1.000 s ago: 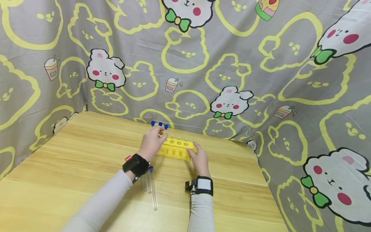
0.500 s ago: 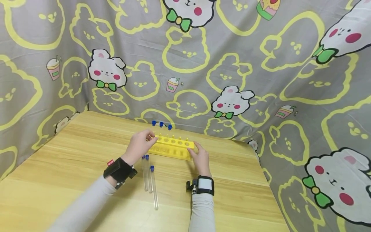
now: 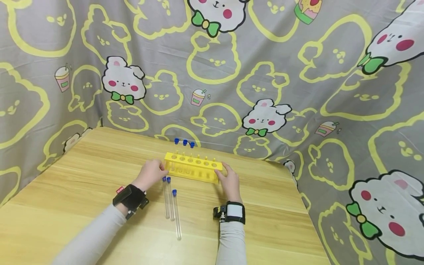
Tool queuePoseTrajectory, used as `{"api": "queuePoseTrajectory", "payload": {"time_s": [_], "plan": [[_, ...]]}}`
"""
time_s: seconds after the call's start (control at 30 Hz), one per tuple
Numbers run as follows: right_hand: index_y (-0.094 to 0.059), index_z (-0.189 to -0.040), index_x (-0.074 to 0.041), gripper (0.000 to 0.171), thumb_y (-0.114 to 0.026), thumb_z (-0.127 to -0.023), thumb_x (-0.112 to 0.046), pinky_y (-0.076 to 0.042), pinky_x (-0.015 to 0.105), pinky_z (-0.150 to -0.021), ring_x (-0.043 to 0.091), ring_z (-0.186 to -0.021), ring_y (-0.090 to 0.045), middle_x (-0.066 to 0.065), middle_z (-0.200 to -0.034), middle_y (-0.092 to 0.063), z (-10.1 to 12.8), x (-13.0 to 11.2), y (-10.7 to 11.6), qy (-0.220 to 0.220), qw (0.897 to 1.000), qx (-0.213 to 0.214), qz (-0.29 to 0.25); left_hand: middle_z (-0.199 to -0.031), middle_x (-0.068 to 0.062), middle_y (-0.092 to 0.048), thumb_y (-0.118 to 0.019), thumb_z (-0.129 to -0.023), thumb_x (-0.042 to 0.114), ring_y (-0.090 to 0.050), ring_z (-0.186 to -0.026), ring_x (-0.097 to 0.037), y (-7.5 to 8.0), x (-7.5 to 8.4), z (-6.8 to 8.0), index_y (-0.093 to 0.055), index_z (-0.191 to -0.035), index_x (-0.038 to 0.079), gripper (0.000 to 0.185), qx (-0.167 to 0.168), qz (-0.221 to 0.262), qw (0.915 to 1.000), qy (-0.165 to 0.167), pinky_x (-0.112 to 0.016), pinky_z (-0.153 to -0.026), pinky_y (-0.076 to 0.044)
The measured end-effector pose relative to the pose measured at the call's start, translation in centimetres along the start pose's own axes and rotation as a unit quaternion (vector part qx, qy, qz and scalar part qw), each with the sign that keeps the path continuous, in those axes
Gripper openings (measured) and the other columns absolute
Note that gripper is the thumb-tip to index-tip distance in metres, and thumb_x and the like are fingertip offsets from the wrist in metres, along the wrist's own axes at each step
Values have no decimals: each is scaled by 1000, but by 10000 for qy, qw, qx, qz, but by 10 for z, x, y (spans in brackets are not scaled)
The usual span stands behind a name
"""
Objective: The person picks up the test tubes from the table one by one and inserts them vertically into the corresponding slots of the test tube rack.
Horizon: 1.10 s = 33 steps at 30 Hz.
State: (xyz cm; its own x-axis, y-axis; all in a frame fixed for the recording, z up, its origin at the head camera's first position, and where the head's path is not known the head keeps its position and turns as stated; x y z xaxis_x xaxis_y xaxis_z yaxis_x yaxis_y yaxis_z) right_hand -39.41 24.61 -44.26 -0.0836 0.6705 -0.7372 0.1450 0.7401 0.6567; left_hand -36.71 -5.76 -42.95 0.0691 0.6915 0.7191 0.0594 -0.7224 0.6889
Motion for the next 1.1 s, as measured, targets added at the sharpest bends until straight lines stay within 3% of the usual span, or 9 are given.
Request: {"api": "queuePoseTrajectory", "payload": {"time_s": [0.1,0.17,0.33,0.5,1.1], "plan": [[-49,-142,-10,58,-64,-93,-37,-35,55,-113,40,-138,-41,16,-149,-46,0,0,0,-25,10000,5,-36,-53,2,-46,-67,-83,15,-43,-45,-11,-8,-12,-3,-54,-65,8,23,-253,-8,9992,315,-20,-41,-34],[-49,-141,-11,57,-64,-93,-37,-35,55,-113,41,-138,-41,16,-148,-47,1,0,0,-30,10000,11,-35,-52,1,-49,-66,-83,14,-45,-42,-12,-13,-17,-3,-63,-76,3,14,-398,40,9981,478,-20,-38,-35],[-49,-142,-11,57,-63,-93,-38,-36,56,-112,41,-137,-42,16,-148,-46,1,0,0,-8,10000,-1,-3,-51,-2,-53,-66,-84,14,-49,-38,-12,-21,-27,-4,-65,-100,-5,24,-589,55,9949,823,-19,-35,-38],[-48,-143,-12,58,-63,-93,-39,-35,57,-112,41,-137,-41,17,-149,-45,1,1,0,-11,10000,-2,7,-47,0,-51,-67,-85,12,-47,-37,-11,-26,-31,-5,-65,-100,-4,23,-757,174,9917,1023,-19,-35,-39],[-48,-142,-12,58,-63,-93,-39,-36,56,-111,42,-136,-42,16,-149,-45,0,1,0,-6,10000,-4,34,-45,-2,-51,-65,-85,13,-47,-34,-12,-37,-32,-10,-65,-83,1,12,-702,222,9936,861,-20,-33,-38]]}}
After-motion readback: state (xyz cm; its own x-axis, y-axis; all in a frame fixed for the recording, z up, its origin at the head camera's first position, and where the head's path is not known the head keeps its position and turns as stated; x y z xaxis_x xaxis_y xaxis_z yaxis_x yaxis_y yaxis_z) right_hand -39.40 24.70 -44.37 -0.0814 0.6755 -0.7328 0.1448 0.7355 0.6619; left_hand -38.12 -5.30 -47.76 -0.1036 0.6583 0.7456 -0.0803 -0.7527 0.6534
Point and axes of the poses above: each hand's wrist, its own z-axis away from the middle knuckle, its own y-axis out of the back of the hand, x = y × z, the point moved 9 cm from there along -z, towards the middle knuckle
